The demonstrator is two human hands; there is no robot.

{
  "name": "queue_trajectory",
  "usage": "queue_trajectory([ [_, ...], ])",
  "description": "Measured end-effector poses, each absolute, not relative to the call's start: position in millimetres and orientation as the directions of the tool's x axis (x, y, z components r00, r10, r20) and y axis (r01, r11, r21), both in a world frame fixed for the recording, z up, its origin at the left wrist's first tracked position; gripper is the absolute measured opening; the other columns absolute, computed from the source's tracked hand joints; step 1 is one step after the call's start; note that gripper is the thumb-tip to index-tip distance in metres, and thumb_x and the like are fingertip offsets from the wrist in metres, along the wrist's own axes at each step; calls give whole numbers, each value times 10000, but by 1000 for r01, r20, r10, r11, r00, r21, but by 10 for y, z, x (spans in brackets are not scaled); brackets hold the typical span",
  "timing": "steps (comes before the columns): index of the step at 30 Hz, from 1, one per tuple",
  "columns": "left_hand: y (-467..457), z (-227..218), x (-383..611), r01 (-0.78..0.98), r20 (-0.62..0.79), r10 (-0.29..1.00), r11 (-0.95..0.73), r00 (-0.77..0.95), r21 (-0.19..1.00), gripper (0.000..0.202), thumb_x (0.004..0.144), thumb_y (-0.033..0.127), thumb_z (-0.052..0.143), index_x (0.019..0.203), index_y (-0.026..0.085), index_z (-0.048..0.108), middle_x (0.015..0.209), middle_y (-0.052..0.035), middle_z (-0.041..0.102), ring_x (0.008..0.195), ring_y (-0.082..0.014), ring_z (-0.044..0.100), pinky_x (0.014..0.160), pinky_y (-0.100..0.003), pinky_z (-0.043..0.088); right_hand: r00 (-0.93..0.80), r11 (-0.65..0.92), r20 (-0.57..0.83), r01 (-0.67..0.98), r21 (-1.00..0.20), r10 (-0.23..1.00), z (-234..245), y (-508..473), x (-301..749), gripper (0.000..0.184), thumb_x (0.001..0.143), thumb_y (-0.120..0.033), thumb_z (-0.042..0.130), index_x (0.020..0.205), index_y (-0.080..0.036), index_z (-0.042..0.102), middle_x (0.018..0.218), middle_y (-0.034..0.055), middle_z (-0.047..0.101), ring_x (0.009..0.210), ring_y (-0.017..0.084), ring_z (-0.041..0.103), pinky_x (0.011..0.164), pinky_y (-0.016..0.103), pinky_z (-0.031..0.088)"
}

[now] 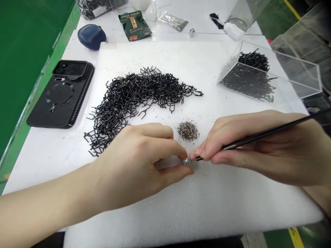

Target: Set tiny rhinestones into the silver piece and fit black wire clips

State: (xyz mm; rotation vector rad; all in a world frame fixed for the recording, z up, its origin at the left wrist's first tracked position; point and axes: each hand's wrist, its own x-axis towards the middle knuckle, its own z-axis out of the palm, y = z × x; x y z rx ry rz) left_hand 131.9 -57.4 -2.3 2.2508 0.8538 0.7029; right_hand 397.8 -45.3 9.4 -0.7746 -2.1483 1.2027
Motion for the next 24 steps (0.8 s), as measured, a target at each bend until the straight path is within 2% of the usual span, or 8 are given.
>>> queue_trajectory([
  [6, -555, -19, 1324, 367, 253, 710, -596, 658, 714, 18, 955, 177, 851, 970, 171, 845, 779, 49, 634, 636, -27, 475, 586, -193, 369, -693, 419, 172, 204, -885, 700, 86, -441, 4003, 59, 1044, -241, 799, 1024, -190, 819, 986, -2, 856, 879, 126, 825, 719, 195, 662],
  [13, -571, -36, 1315, 371, 238, 718, -579, 655, 726, 26, 959, 183, 857, 980, 168, 851, 776, 64, 599, 664, -13, 470, 645, -167, 384, -682, 400, 159, 210, -892, 714, 73, -448, 4013, 57, 1051, -245, 798, 1037, -197, 826, 1012, -22, 855, 913, 92, 819, 773, 158, 646],
  [24, -546, -88, 1315, 320, 299, 686, -621, 663, 715, 27, 947, 170, 854, 965, 154, 843, 770, 63, 586, 652, -2, 462, 633, -144, 384, -673, 416, 174, 217, -883, 719, 79, -472, 4030, 61, 1070, -283, 784, 1036, -234, 799, 1009, -54, 853, 912, 84, 818, 775, 160, 652],
])
